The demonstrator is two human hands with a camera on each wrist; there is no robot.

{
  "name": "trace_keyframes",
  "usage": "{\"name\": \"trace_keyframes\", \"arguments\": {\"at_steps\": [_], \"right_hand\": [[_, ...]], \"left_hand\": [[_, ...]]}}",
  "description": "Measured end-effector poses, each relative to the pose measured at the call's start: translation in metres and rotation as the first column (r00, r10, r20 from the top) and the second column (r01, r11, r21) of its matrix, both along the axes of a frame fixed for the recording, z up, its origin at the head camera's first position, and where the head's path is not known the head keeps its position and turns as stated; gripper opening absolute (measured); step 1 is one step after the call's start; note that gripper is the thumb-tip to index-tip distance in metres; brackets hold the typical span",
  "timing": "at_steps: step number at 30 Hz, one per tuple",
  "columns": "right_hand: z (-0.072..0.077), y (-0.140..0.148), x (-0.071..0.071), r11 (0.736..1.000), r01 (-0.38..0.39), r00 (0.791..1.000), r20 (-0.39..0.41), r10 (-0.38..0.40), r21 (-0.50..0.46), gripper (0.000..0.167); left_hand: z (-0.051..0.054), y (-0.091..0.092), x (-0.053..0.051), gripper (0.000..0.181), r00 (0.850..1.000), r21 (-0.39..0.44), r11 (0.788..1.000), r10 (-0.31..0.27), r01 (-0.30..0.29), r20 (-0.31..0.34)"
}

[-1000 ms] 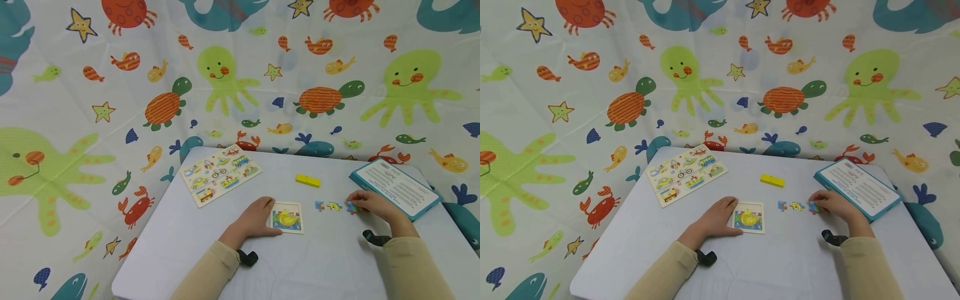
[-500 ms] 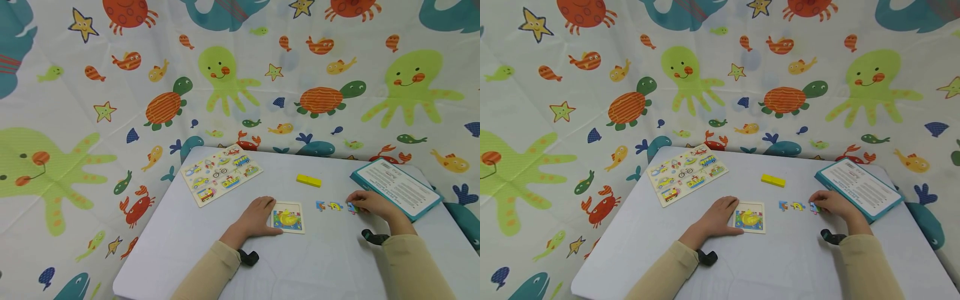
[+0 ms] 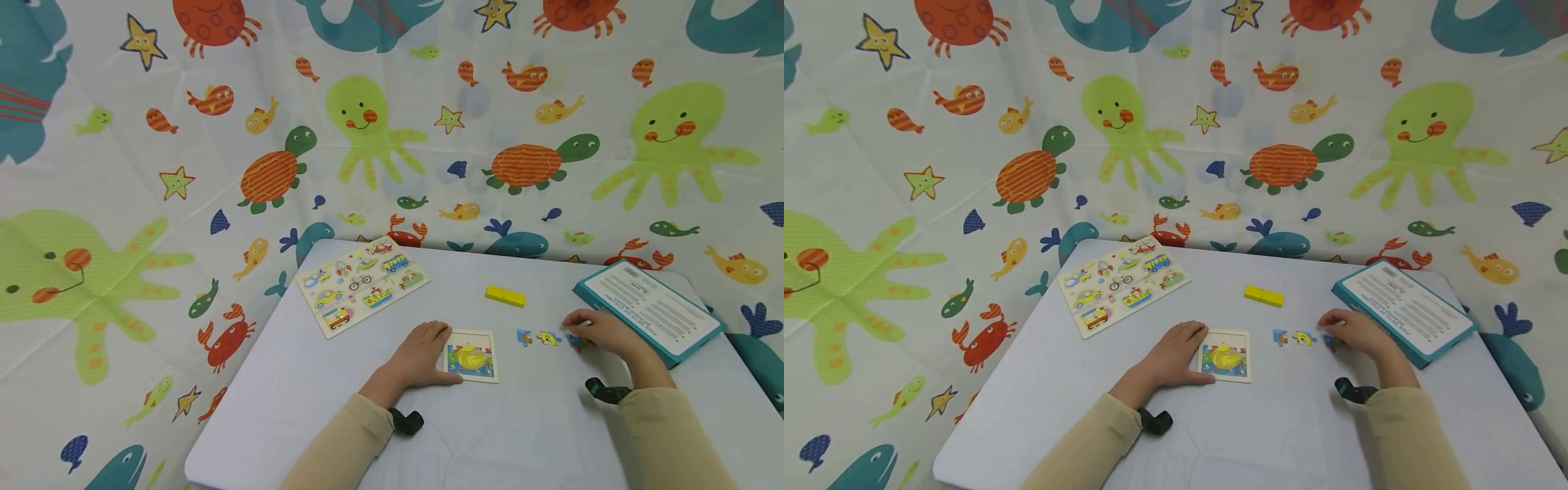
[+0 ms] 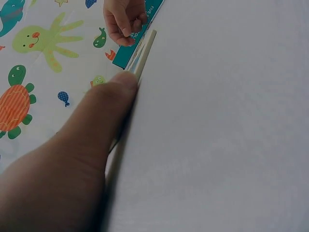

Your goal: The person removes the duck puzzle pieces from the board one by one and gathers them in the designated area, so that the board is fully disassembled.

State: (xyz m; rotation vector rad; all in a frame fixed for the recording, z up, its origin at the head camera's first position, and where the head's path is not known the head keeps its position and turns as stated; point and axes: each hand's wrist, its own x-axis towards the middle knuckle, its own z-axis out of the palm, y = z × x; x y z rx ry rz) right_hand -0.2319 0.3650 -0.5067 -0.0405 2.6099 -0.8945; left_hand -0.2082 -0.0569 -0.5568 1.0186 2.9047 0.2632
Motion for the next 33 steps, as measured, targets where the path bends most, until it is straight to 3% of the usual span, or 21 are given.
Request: {"name": "trace_keyframes", "arguments": {"at_steps": [7,14,24,33], "right_hand": [[0.013,-0.030,0.002,0.999,-0.042,0.996,-0.074,0.044,0.025,0.029],[0.022,-0.073,0.004,0.998,-0.062,0.994,-0.088,0.060,-0.013,0.030],[0.019,-0.138,0.011,0.984,-0.168,0.972,-0.178,0.154,-0.065,0.022],[0.008,-0.180,0.014,0.959,-0.249,0.962,-0.145,0.229,-0.133,0.020]], "left_hand": [[0.002,0.001,0.000,0.109,1.000,0.000,1.000,-0.006,0.006,0.007],[0.000,0.001,-0.001,0.108,1.000,0.008,1.000,-0.008,0.008,-0.004],[-0.002,0.001,-0.003,0.108,1.000,0.016,1.000,-0.006,0.006,-0.012],[-0.003,0.000,-0.003,0.109,1.000,0.011,1.000,-0.009,0.009,-0.021]]}}
